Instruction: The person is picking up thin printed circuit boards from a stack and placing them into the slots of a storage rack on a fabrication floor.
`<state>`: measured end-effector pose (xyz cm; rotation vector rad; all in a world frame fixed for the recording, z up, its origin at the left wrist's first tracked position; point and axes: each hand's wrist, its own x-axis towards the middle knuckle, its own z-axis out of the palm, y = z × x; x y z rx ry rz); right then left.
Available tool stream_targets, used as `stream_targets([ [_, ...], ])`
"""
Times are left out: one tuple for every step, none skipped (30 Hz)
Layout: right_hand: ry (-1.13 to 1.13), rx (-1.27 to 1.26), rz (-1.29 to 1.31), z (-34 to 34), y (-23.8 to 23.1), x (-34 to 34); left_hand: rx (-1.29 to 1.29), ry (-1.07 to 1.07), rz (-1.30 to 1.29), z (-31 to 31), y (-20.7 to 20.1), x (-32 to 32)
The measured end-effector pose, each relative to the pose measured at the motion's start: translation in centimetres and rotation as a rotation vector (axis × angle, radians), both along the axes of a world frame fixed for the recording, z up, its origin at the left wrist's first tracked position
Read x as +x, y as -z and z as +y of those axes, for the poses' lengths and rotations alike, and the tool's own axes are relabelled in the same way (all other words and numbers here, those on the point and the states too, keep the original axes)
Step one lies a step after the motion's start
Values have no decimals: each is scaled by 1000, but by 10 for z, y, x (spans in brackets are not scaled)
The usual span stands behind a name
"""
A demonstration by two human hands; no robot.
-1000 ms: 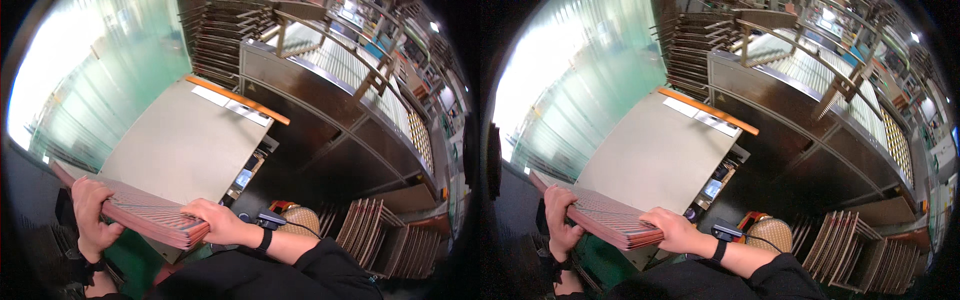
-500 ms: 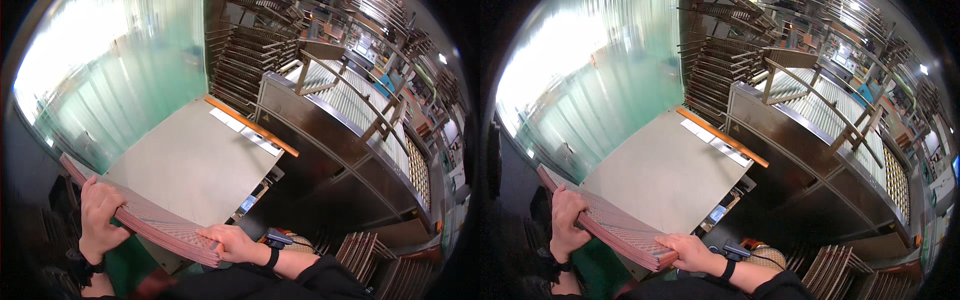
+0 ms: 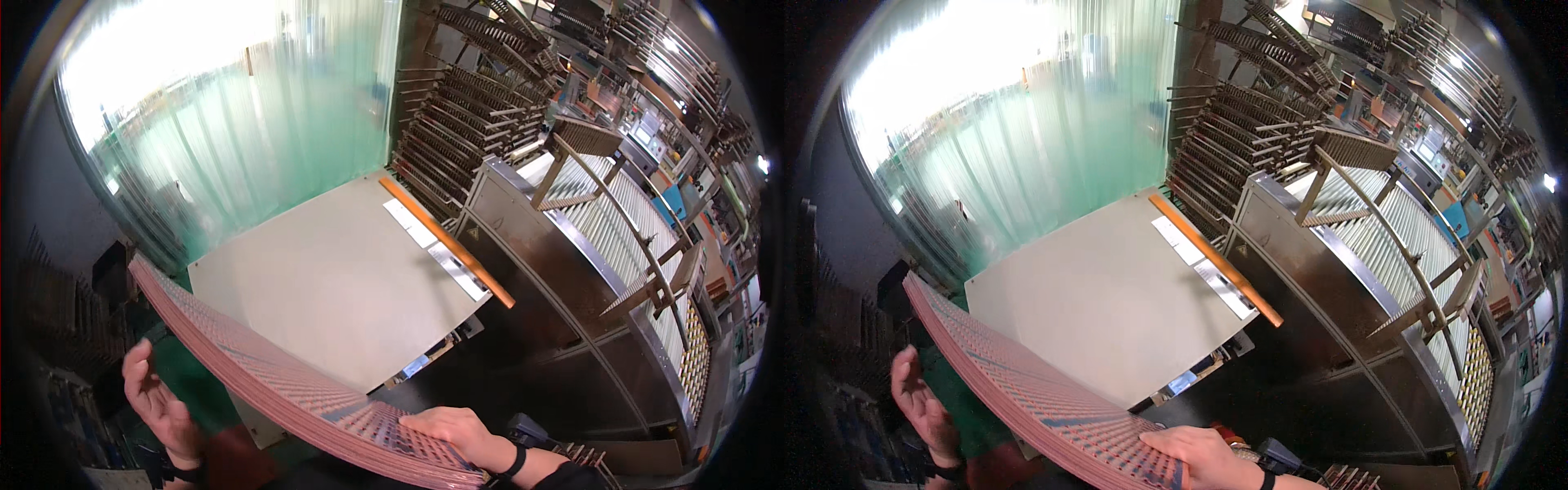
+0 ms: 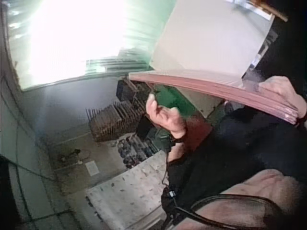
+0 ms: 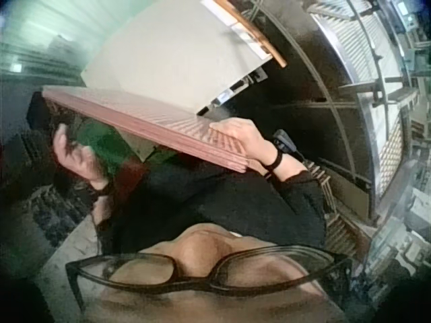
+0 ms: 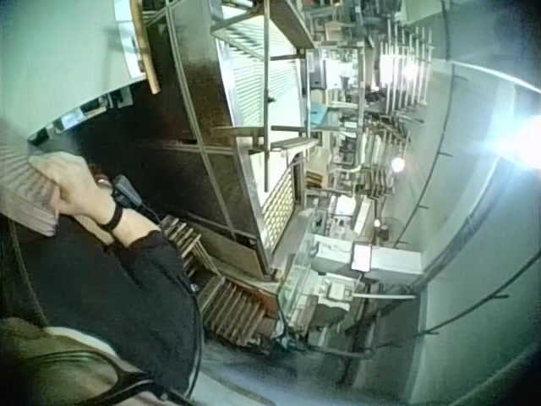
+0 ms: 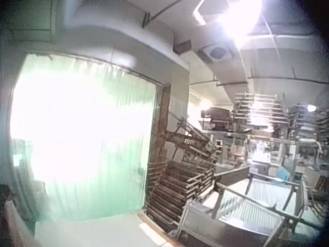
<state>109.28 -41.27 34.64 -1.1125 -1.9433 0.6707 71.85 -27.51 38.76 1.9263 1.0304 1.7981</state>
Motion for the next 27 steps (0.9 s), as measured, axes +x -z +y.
stream_targets([
  [-16,-1,6,-1,-5,4,-176,57,-52,-6,30,-27],
  [-27,-21,42,-1,-11,6,-352,117,-103,-11,64,-45],
  [-13,-21,35,-2,-15,5,-582,266,-323,-15,92,-33],
  [-4,-49,34,-3,-19,5,-938,227,-834,-26,104,10],
  [1,-73,35,-3,-24,5,-1118,368,-833,-46,116,23],
  [-23,-83,21,1,-29,2,-1251,491,-843,-60,128,31],
  [0,-76,14,4,-33,-3,-1307,610,-887,-66,142,44],
  [30,13,23,6,-36,-11,-1344,688,-933,-71,158,59],
  [64,102,28,6,-39,-14,-1338,746,-970,-70,174,69],
  [16,40,-34,3,-39,-13,-1312,790,-1015,-68,190,77],
  [36,41,-43,3,-41,-14,-1270,828,-1060,-65,206,84],
  [6,33,-48,5,-45,-17,-1218,872,-1107,-61,222,90],
  [-22,23,-55,6,-49,-19,-1159,927,-1151,-55,241,97],
  [-29,7,-68,5,-51,-20,-1101,981,-1189,-49,259,103],
  [-8,7,-74,3,-52,-21,-1037,1038,-1217,-42,277,110],
  [-12,20,-82,1,-52,-22,-974,1090,-1250,-35,294,115],
  [-20,32,-89,-1,-51,-23,-924,1133,-1272,-31,310,119],
  [-11,31,-90,-2,-50,-22,-882,1169,-1294,-28,324,123],
  [-19,43,-82,-4,-48,-21,-844,1206,-1310,-23,337,127],
  [-31,58,-70,-4,-46,-22,-811,1232,-1317,-20,348,130],
  [-24,62,-68,-5,-45,-24,-774,1256,-1322,-18,357,131],
  [-29,66,-65,-6,-42,-25,-749,1274,-1328,-15,370,134],
  [-31,77,-63,-9,-42,-27,-723,1300,-1332,-12,377,137],
  [-17,85,-65,-12,-43,-28,-703,1326,-1335,-8,384,141],
  [-15,95,-58,-13,-43,-28,-685,1345,-1335,-6,392,144],
  [-22,107,-48,-13,-43,-28,-670,1355,-1336,-5,398,144],
  [-19,114,-49,-14,-43,-28,-655,1353,-1341,-5,403,141],
])
